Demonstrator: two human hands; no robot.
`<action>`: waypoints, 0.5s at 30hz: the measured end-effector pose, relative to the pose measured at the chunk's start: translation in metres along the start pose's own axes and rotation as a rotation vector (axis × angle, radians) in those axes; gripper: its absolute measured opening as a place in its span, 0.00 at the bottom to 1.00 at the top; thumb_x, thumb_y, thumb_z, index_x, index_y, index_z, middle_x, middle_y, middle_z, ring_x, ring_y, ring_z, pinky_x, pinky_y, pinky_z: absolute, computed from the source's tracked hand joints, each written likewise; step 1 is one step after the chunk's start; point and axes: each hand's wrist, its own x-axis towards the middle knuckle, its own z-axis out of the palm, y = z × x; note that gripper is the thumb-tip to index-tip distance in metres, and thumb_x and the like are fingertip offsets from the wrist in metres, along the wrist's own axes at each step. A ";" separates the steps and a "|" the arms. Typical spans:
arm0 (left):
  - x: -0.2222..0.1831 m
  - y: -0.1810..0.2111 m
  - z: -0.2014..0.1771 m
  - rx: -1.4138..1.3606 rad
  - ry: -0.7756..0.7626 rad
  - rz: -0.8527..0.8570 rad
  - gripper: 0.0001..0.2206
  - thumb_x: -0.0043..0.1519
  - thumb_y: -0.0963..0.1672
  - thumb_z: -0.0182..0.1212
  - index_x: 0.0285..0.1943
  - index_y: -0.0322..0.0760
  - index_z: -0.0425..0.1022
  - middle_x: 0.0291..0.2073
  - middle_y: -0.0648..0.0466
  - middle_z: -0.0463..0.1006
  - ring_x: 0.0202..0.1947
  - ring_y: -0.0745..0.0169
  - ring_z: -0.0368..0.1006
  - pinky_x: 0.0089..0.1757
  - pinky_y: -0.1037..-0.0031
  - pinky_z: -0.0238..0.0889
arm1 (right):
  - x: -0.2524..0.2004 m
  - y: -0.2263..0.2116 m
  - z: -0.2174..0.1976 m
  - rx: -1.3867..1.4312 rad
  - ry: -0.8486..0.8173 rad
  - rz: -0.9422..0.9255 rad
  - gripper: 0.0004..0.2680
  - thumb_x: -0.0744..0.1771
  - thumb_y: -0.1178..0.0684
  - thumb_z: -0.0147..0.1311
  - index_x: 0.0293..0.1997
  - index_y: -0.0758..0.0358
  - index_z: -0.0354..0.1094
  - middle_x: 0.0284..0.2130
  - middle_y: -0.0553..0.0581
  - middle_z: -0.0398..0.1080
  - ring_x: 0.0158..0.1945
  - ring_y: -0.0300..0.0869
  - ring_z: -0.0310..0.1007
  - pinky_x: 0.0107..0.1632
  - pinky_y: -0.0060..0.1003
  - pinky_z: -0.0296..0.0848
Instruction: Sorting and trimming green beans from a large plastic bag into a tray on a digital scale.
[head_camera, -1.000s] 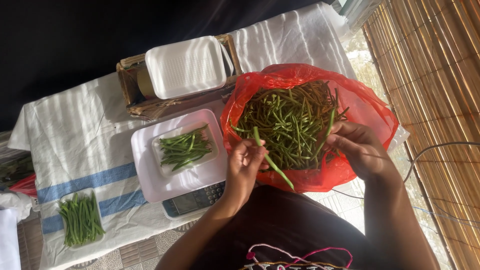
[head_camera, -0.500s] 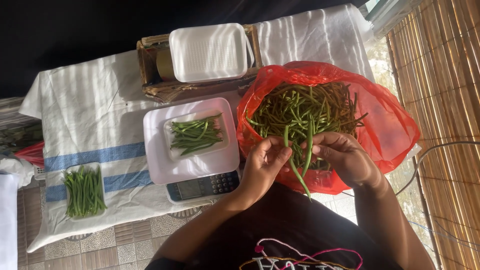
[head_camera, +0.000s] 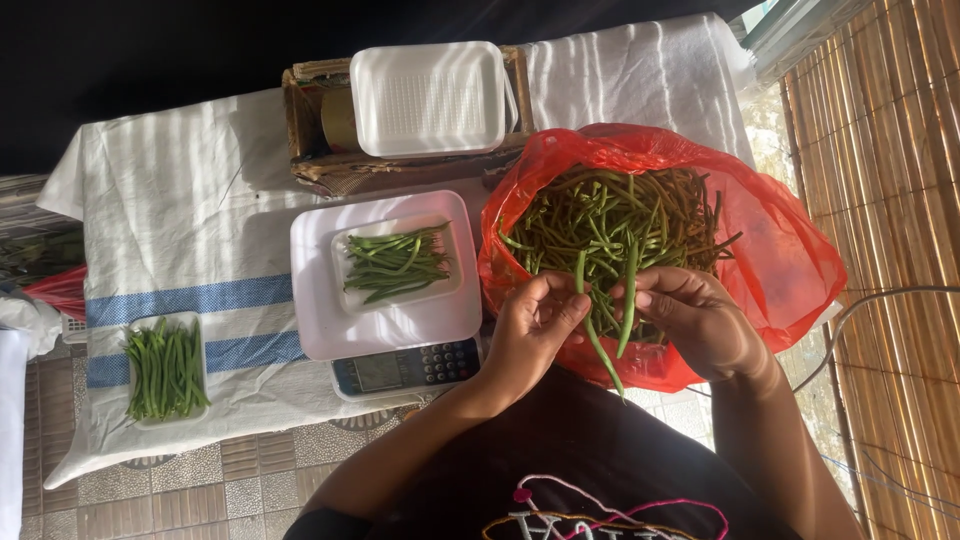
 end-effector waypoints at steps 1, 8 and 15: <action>0.000 0.001 0.000 -0.001 0.001 -0.001 0.12 0.66 0.45 0.62 0.51 0.29 0.75 0.34 0.50 0.77 0.33 0.69 0.77 0.36 0.72 0.79 | 0.000 0.000 0.000 -0.001 0.000 0.001 0.06 0.67 0.65 0.53 0.44 0.76 0.75 0.27 0.64 0.74 0.32 0.49 0.76 0.41 0.45 0.75; 0.001 -0.002 0.001 -0.007 0.003 -0.012 0.12 0.66 0.45 0.62 0.51 0.29 0.75 0.36 0.50 0.77 0.34 0.69 0.77 0.37 0.72 0.79 | 0.001 0.022 -0.022 -0.035 0.004 0.004 0.06 0.66 0.65 0.54 0.44 0.76 0.75 0.27 0.65 0.75 0.32 0.48 0.77 0.42 0.44 0.75; 0.002 -0.004 0.001 -0.019 0.004 -0.010 0.12 0.67 0.44 0.62 0.52 0.29 0.75 0.36 0.50 0.77 0.35 0.69 0.78 0.37 0.73 0.79 | -0.002 0.017 -0.018 -0.127 -0.005 -0.022 0.05 0.64 0.66 0.60 0.41 0.76 0.74 0.27 0.63 0.76 0.32 0.43 0.74 0.40 0.40 0.74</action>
